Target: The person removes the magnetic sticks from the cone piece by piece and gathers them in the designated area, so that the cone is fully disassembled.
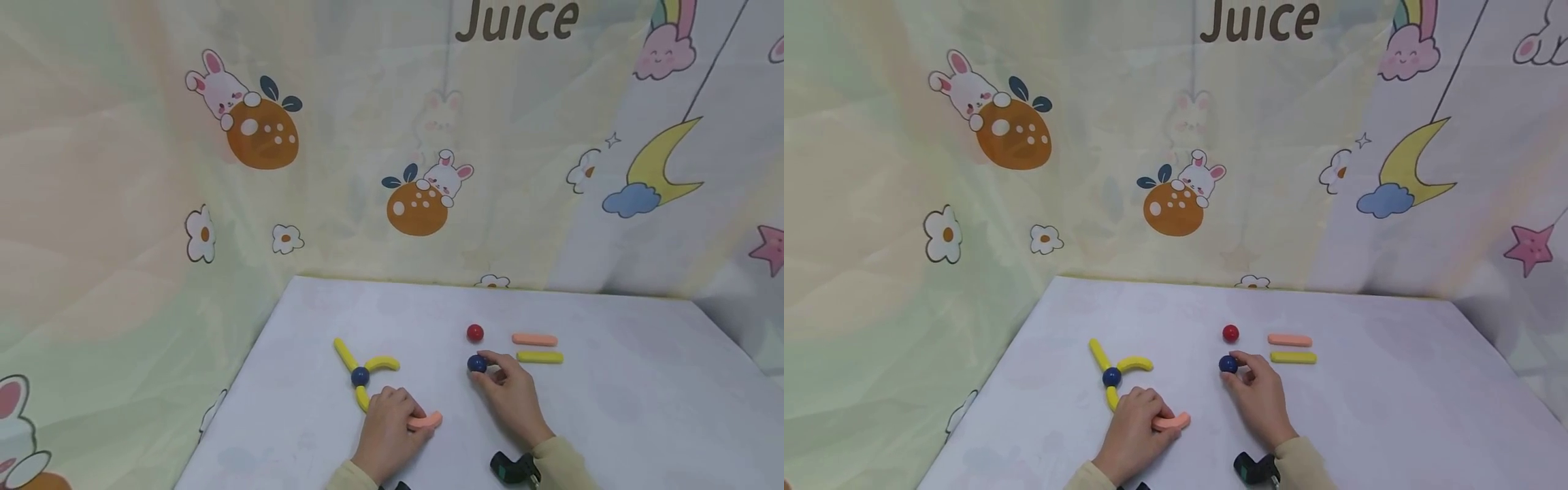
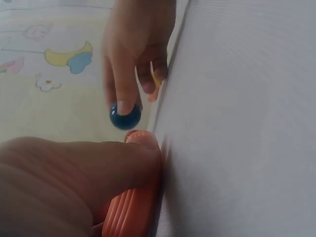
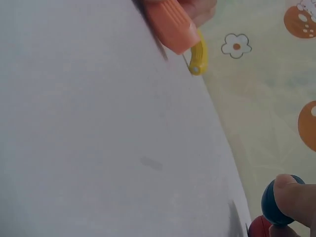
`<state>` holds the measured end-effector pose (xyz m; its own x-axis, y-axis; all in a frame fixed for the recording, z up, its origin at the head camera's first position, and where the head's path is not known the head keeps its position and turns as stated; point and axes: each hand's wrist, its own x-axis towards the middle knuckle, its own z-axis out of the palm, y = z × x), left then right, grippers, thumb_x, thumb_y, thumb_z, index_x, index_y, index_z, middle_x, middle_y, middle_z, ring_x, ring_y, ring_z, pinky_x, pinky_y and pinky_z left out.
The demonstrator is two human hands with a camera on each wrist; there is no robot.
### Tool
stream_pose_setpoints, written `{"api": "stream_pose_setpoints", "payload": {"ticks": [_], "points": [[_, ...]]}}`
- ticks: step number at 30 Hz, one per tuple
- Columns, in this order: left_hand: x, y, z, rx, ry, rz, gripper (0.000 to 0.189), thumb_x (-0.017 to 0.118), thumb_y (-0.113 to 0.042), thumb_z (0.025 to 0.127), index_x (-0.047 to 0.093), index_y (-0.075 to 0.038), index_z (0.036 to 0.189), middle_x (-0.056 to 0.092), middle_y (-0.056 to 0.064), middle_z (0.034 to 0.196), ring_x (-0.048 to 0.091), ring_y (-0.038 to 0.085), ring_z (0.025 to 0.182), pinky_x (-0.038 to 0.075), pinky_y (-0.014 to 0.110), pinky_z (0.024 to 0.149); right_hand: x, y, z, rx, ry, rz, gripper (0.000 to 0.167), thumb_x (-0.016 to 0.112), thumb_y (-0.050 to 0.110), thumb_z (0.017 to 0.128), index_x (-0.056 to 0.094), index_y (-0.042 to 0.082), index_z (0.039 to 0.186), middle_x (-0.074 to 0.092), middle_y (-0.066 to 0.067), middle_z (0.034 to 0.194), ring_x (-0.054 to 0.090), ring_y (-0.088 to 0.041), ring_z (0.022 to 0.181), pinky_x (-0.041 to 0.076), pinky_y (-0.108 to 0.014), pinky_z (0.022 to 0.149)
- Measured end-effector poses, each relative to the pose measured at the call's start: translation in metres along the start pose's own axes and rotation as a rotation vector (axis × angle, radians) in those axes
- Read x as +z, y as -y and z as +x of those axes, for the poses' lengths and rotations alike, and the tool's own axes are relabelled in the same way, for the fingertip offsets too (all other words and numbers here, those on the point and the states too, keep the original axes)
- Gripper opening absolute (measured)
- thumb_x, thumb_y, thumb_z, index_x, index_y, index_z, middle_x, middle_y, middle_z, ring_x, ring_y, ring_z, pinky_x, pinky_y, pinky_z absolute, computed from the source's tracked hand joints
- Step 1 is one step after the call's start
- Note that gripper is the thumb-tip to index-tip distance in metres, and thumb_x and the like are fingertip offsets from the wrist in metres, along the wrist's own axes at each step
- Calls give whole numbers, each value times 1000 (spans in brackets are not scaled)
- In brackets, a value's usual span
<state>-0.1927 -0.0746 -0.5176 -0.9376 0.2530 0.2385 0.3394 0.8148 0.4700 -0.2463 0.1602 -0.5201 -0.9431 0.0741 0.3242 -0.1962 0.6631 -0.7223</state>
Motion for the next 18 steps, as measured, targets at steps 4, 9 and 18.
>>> {"api": "stream_pose_setpoints", "payload": {"ticks": [4, 9, 18], "points": [[-2, 0, 0, -9, 18, -9, 21, 81, -43, 76, 68, -26, 79, 47, -20, 76, 40, 5, 80, 35, 30, 74, 9, 6, 16, -25, 20, -25, 42, 79, 18, 82, 66, 15, 122, 64, -2, 101, 55, -13, 75, 46, -23, 63], [-5, 2, -1, -18, 34, -25, 20, 81, -42, 77, 68, -27, 80, 47, -20, 77, 41, 5, 81, 35, 30, 74, 25, 15, 33, -13, 17, -56, 24, 75, 16, 86, 71, 13, 109, 68, -3, 100, 57, -14, 75, 45, -26, 65], [0, 2, 0, 22, 6, 1, 19, 79, -45, 78, 68, -29, 80, 47, -20, 77, 41, 4, 80, 35, 28, 76, 51, 37, 59, -87, 23, -130, 19, 73, 20, 86, 72, 14, 105, 67, -2, 101, 57, -16, 74, 48, -33, 67]]}}
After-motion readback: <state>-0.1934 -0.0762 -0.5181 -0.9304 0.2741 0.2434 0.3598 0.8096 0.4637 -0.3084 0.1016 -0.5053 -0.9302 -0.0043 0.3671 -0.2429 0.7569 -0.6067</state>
